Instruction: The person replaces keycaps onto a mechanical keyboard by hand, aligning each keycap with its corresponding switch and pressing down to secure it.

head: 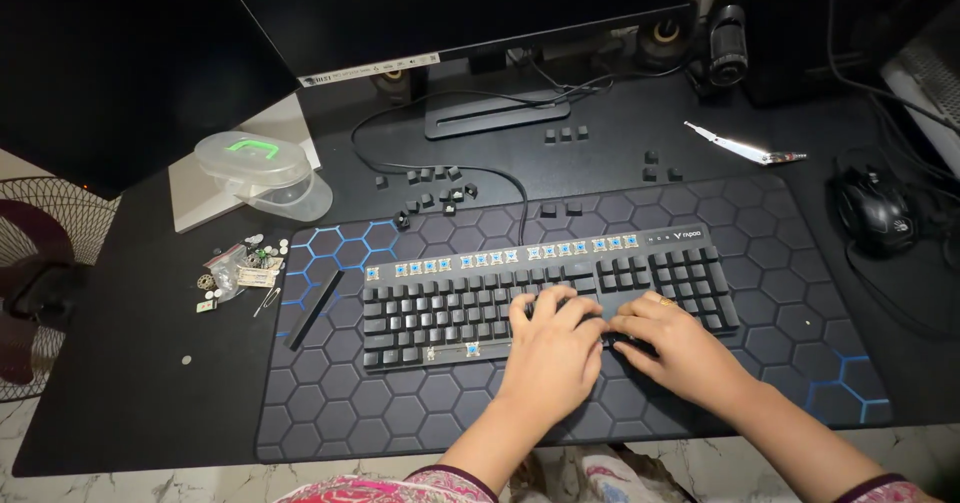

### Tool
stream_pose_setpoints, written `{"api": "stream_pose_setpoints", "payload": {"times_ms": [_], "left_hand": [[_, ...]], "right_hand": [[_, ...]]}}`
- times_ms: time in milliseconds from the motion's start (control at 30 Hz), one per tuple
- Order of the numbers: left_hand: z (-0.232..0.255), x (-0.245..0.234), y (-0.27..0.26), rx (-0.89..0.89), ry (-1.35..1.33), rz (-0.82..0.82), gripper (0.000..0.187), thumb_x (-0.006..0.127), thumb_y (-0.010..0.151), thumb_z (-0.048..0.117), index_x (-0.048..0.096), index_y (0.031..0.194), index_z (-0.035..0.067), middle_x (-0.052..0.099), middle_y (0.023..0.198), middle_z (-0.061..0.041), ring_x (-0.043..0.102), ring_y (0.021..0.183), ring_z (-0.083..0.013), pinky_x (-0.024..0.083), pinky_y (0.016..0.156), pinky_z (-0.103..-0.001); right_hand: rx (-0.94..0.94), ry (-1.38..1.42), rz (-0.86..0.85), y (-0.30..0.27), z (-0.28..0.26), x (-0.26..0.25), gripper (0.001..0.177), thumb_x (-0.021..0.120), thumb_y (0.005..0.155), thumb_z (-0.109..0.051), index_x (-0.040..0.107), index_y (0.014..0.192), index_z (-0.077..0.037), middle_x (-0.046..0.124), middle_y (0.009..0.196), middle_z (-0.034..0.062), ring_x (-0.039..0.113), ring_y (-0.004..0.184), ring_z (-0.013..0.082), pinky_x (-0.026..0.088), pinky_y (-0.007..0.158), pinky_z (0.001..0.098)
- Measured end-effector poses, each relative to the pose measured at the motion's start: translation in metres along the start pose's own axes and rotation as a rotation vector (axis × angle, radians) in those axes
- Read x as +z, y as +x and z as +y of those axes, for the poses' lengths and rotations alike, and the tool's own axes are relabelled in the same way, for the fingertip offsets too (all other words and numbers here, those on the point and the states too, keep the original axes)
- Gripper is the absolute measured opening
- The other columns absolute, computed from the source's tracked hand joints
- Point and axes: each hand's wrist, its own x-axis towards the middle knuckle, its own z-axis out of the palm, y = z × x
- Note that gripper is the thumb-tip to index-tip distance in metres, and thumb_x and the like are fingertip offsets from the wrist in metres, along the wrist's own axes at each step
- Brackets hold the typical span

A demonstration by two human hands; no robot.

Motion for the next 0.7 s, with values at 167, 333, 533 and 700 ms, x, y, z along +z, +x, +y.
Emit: {"api": "stream_pose_setpoints", "payload": {"times_ms": [167, 333, 533, 700], "left_hand": [[0.003, 0.012, -0.011, 0.037, 0.029, -0.037, 0.028, 0.072, 0.081, 0.014, 0.075, 0.109, 0.009, 0.066, 0.122, -0.003, 0.050, 0.130, -0.0283, 0.028, 0.109, -0.062], [0.005, 0.018, -0.017, 0.042, 0.065, -0.088, 0.037, 0.072, 0.082, 0.015, 0.071, 0.118, 0.006, 0.064, 0.127, -0.004, 0.047, 0.132, -0.0293, 0.027, 0.109, -0.064], [0.008, 0.022, -0.020, 0.032, 0.074, -0.107, 0.048, 0.072, 0.081, 0.016, 0.066, 0.127, 0.005, 0.061, 0.134, -0.005, 0.045, 0.133, -0.0298, 0.027, 0.108, -0.064], [0.006, 0.024, -0.025, 0.048, 0.098, -0.108, 0.050, 0.070, 0.083, 0.017, 0.064, 0.131, 0.005, 0.059, 0.139, -0.004, 0.045, 0.133, -0.0291, 0.027, 0.109, -0.064]], "right_hand": [[-0.007, -0.026, 0.025, -0.002, 0.001, -0.001, 0.027, 0.077, 0.073, -0.010, 0.073, 0.100, -0.004, 0.069, 0.094, 0.0057, 0.064, 0.094, 0.0255, 0.054, 0.084, 0.0373], [0.008, -0.052, 0.036, -0.006, 0.006, -0.002, 0.026, 0.078, 0.075, -0.013, 0.075, 0.100, -0.005, 0.071, 0.096, 0.0056, 0.065, 0.095, 0.0254, 0.054, 0.085, 0.0379], [-0.010, -0.007, 0.072, -0.010, 0.012, -0.002, 0.024, 0.077, 0.076, -0.013, 0.075, 0.099, -0.004, 0.074, 0.097, 0.0053, 0.068, 0.094, 0.0253, 0.056, 0.084, 0.0371], [-0.020, -0.081, 0.052, -0.007, 0.011, -0.003, 0.025, 0.077, 0.076, -0.013, 0.075, 0.099, -0.004, 0.072, 0.096, 0.0073, 0.067, 0.094, 0.0278, 0.055, 0.084, 0.0390]]}}
